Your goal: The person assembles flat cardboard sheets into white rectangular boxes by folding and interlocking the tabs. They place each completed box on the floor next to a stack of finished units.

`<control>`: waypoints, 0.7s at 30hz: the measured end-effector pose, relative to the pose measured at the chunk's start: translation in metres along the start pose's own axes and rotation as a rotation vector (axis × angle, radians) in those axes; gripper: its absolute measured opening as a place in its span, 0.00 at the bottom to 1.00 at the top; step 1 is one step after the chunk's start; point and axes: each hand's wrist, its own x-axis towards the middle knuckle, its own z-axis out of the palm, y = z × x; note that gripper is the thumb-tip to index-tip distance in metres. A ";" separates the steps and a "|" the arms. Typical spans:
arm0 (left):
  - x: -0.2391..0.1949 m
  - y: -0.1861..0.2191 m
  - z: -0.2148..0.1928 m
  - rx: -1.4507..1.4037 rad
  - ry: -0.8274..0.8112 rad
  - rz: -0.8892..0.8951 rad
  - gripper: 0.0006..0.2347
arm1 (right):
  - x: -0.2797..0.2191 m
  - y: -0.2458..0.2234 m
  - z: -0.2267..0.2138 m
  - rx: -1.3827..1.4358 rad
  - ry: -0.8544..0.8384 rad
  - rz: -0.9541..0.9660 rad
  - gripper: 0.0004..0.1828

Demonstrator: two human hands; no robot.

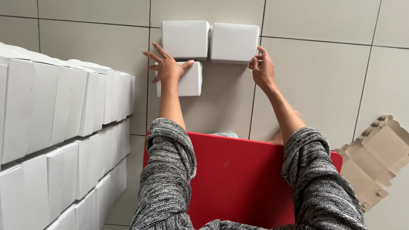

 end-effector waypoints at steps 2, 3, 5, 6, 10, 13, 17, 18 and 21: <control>0.006 0.000 0.007 0.021 -0.010 0.004 0.67 | 0.001 0.002 0.001 0.001 0.014 -0.016 0.24; 0.009 0.001 0.011 0.041 -0.021 0.011 0.68 | 0.002 0.004 0.001 -0.001 0.030 -0.032 0.24; 0.012 0.002 0.016 0.061 -0.014 0.019 0.69 | 0.004 0.009 -0.002 -0.026 0.059 -0.043 0.23; 0.014 0.001 0.017 0.079 -0.004 0.020 0.69 | 0.006 0.011 -0.001 -0.049 0.082 -0.059 0.23; 0.011 0.002 0.020 0.064 0.020 0.070 0.67 | 0.000 -0.001 -0.003 0.004 0.065 -0.005 0.24; 0.008 0.006 0.019 0.107 0.043 0.088 0.66 | -0.001 -0.005 -0.003 0.011 0.034 -0.017 0.26; 0.000 0.008 0.012 0.069 0.010 0.095 0.63 | -0.004 -0.011 -0.003 0.014 0.001 0.020 0.27; -0.003 0.009 0.011 0.062 -0.004 0.098 0.61 | -0.004 -0.012 -0.002 0.023 -0.007 0.027 0.27; -0.006 0.010 0.007 0.043 -0.042 0.121 0.57 | -0.002 -0.007 -0.001 0.054 -0.021 0.024 0.28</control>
